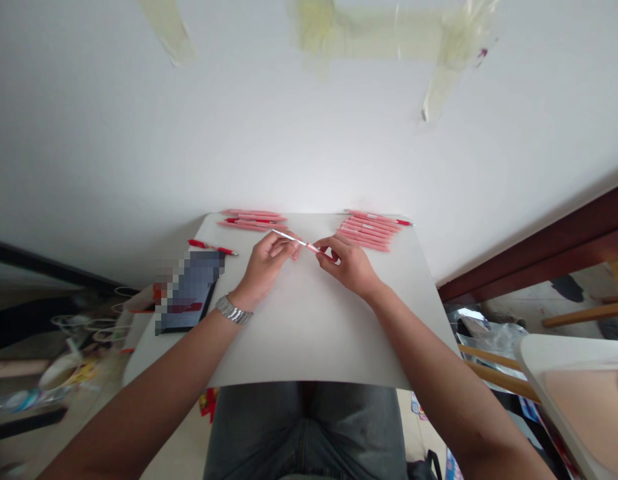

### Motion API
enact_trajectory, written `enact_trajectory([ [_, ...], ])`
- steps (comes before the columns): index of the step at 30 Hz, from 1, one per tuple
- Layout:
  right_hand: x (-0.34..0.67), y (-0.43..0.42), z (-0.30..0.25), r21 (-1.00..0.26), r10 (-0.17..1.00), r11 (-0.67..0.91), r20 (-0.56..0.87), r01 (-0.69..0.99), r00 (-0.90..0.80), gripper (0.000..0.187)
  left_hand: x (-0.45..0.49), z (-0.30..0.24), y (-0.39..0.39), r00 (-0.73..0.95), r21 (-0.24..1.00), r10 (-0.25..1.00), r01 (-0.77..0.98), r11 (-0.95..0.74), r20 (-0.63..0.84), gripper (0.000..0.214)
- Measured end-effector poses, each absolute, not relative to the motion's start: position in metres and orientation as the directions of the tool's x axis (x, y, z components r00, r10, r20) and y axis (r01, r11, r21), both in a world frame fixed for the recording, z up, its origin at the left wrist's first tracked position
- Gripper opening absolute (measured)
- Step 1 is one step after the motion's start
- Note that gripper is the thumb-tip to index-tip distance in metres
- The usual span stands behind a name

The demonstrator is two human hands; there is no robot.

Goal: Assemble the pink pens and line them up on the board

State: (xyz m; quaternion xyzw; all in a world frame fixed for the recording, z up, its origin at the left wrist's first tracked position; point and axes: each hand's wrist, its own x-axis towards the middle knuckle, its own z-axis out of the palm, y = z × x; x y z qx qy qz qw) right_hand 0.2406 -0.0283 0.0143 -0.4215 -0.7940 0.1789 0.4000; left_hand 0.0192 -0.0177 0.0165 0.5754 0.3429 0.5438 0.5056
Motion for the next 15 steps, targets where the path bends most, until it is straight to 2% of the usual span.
enact_trajectory([
  [15, 0.2395, -0.0304, 0.0123, -0.667, 0.802, 0.595, 0.454, 0.449, -0.388, 0.026, 0.0200, 0.0154, -0.0196, 0.208, 0.959, 0.942, -0.166, -0.231, 0.264, 0.027],
])
